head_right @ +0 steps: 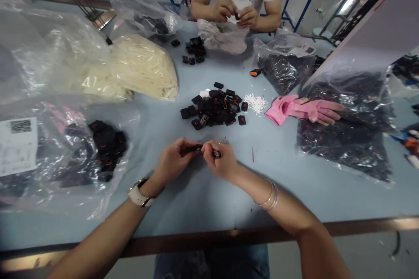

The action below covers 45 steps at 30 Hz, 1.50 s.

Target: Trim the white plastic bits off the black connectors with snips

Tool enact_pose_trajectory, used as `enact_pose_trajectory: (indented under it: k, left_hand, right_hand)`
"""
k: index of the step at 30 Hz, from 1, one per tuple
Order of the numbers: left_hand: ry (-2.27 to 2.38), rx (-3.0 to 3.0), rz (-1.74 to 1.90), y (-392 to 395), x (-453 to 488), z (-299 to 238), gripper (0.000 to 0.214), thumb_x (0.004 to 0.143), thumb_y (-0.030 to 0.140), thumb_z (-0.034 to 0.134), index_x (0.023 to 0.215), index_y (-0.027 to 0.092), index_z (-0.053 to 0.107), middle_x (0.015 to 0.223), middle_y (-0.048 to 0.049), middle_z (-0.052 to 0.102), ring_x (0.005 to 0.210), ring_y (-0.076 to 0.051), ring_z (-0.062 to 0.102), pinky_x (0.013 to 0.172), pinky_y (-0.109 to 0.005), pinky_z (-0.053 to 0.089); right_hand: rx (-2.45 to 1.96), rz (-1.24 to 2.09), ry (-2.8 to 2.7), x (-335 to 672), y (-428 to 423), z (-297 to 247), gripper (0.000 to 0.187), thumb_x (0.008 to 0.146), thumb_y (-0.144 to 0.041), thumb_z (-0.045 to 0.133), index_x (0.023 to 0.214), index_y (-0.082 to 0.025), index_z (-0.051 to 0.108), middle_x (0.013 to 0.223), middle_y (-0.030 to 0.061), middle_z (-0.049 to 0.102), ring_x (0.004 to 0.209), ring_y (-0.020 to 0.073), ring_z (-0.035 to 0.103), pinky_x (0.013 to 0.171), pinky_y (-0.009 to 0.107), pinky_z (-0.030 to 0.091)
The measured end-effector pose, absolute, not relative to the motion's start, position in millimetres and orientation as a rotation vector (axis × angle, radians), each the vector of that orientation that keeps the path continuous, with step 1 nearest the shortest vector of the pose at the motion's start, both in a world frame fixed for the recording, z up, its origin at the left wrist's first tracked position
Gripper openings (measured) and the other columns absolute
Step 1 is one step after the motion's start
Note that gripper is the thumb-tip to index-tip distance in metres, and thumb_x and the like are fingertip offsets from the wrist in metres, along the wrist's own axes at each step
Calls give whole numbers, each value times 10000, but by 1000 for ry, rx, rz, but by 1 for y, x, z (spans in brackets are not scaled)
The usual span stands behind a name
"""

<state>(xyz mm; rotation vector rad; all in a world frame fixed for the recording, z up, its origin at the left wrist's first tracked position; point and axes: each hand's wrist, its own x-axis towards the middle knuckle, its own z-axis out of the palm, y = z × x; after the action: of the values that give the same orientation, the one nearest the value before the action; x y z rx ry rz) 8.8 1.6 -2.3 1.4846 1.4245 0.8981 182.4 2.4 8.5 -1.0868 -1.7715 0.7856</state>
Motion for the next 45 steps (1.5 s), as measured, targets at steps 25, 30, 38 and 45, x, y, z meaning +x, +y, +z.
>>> enact_pose_trajectory:
  k: [25, 30, 38, 45]
  left_hand:
    - [1434, 1430, 921, 5, 10, -1, 207, 725, 381, 666, 802, 212, 576, 756, -32, 729, 675, -208, 683, 644, -340, 543]
    - [1283, 973, 1225, 7, 13, 9, 397, 722, 499, 710, 862, 218, 468, 741, -10, 724, 660, -183, 683, 676, -338, 559]
    - [1220, 463, 1890, 17, -23, 30, 515, 897, 719, 309, 892, 251, 523, 832, -3, 717, 639, -112, 654, 722, -281, 553]
    - [1496, 1512, 1344, 18, -9, 6, 366, 886, 363, 552, 1213, 198, 534, 1228, -133, 642, 1105, -240, 634, 954, -425, 506]
  right_hand:
    - [-1118, 1028, -1384, 182, 5, 7, 461, 931, -563, 357, 741, -199, 565, 509, -39, 483, 413, 83, 443, 424, 217, 361]
    - [-1178, 1087, -1190, 182, 11, 10, 525, 871, -665, 406, 676, -196, 537, 465, -48, 455, 395, 78, 423, 398, 206, 345]
    - [-1193, 1179, -1209, 181, 10, 8, 588, 817, -740, 421, 674, -187, 563, 496, -38, 473, 390, 68, 423, 380, 199, 347]
    - [-1145, 1199, -1266, 181, 7, 7, 559, 844, -693, 444, 663, -180, 573, 481, -41, 467, 376, 62, 400, 381, 197, 333]
